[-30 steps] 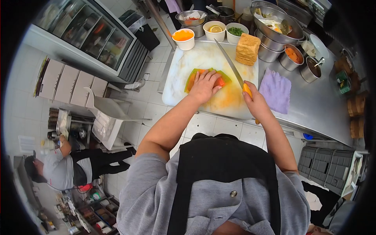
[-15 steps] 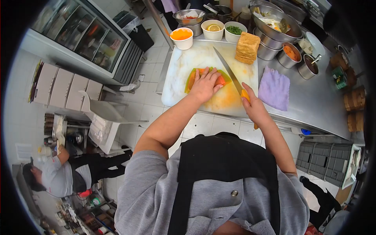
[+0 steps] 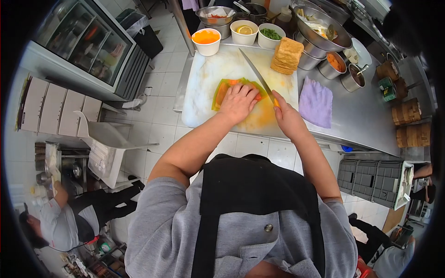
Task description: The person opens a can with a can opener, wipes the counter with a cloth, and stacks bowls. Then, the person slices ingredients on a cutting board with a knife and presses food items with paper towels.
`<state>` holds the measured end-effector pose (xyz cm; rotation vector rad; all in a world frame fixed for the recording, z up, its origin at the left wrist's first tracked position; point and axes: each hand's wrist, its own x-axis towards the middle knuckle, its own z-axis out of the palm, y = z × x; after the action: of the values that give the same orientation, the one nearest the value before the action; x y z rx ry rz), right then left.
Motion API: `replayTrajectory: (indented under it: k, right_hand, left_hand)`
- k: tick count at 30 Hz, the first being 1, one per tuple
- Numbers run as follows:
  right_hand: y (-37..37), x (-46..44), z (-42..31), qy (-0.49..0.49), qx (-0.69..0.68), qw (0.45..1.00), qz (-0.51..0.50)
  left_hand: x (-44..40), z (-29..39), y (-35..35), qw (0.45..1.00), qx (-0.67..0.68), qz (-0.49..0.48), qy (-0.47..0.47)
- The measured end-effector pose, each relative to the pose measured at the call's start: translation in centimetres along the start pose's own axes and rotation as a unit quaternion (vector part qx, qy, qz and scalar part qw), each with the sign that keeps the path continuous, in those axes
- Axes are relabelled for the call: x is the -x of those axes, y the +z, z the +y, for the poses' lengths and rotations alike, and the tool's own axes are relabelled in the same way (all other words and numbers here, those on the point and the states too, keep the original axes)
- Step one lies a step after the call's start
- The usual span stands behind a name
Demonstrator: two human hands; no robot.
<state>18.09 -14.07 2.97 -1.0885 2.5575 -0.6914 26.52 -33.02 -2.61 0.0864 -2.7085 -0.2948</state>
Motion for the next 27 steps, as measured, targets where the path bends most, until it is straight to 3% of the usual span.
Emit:
replayTrajectory:
  k: [8, 20, 24, 27]
  right_hand:
    - [-1.0, -2.8, -0.8, -0.008, 0.073, 0.996, -0.058]
    - [-0.7, -1.7, -0.1, -0.082, 0.16, 0.983, 0.047]
    - [-0.1, -2.5, 1.3, -0.069, 0.093, 0.991, 0.071]
    - [-0.5, -2.2, 0.8, -0.037, 0.188, 0.98, 0.05]
  left_hand:
    - [-0.2, 0.3, -0.1, 1.0, -0.002, -0.011, -0.018]
    - [0.0, 0.2, 0.1, 1.0, -0.008, 0.016, -0.018]
    - [-0.1, 0.5, -0.4, 1.0, 0.003, -0.004, -0.016]
    - [-0.1, 0.5, -0.4, 1.0, 0.0, -0.003, -0.017]
